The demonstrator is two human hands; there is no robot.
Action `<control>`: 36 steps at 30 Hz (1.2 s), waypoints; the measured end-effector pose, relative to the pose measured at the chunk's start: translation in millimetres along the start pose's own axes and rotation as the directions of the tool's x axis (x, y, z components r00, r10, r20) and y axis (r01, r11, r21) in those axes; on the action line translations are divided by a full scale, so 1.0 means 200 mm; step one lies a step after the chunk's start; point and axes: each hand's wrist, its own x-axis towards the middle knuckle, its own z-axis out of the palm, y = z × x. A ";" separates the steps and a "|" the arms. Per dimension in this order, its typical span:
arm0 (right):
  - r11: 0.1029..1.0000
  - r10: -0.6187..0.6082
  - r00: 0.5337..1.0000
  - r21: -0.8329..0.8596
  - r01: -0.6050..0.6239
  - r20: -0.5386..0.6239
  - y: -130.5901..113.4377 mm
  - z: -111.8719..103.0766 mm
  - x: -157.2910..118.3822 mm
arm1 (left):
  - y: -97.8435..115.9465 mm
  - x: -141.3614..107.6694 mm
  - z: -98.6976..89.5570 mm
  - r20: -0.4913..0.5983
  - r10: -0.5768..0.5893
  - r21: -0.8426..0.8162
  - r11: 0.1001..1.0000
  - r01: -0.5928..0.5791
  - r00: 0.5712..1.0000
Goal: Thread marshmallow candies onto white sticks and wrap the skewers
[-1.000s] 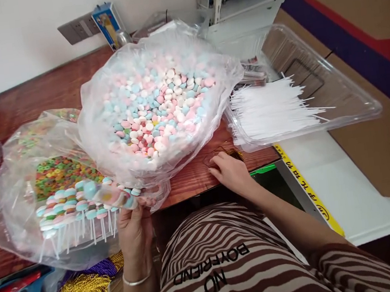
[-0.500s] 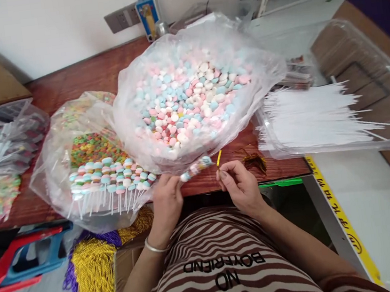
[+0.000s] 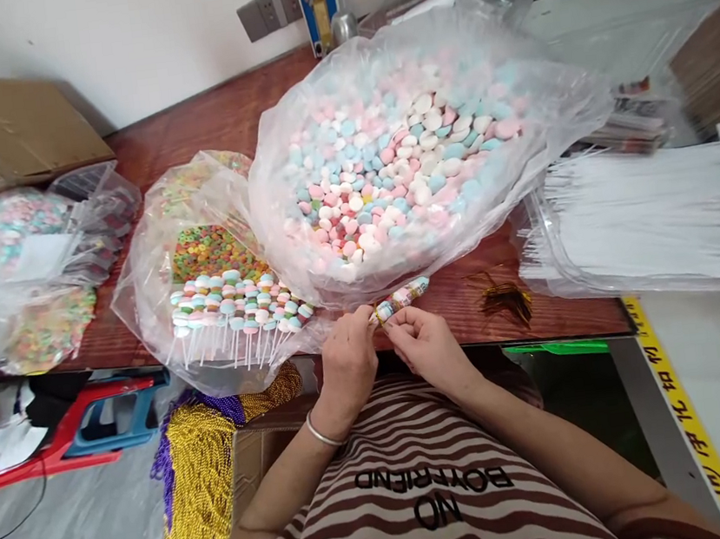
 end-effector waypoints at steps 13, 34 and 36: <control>0.730 -0.513 0.854 -0.568 0.382 -0.086 0.04 0.03 0.04 | 0.05 0.10 0.00 0.431 -0.531 -0.782 0.184 0.596 0.730; 0.961 -0.277 0.959 0.003 0.277 0.054 -0.08 0.00 0.10 | 0.05 0.10 0.01 0.285 -0.533 -0.851 0.241 0.466 0.796; 0.964 -0.255 0.958 0.107 0.242 0.128 -0.09 -0.03 0.11 | 0.02 0.11 -0.05 0.175 -0.392 -0.768 0.521 0.374 0.903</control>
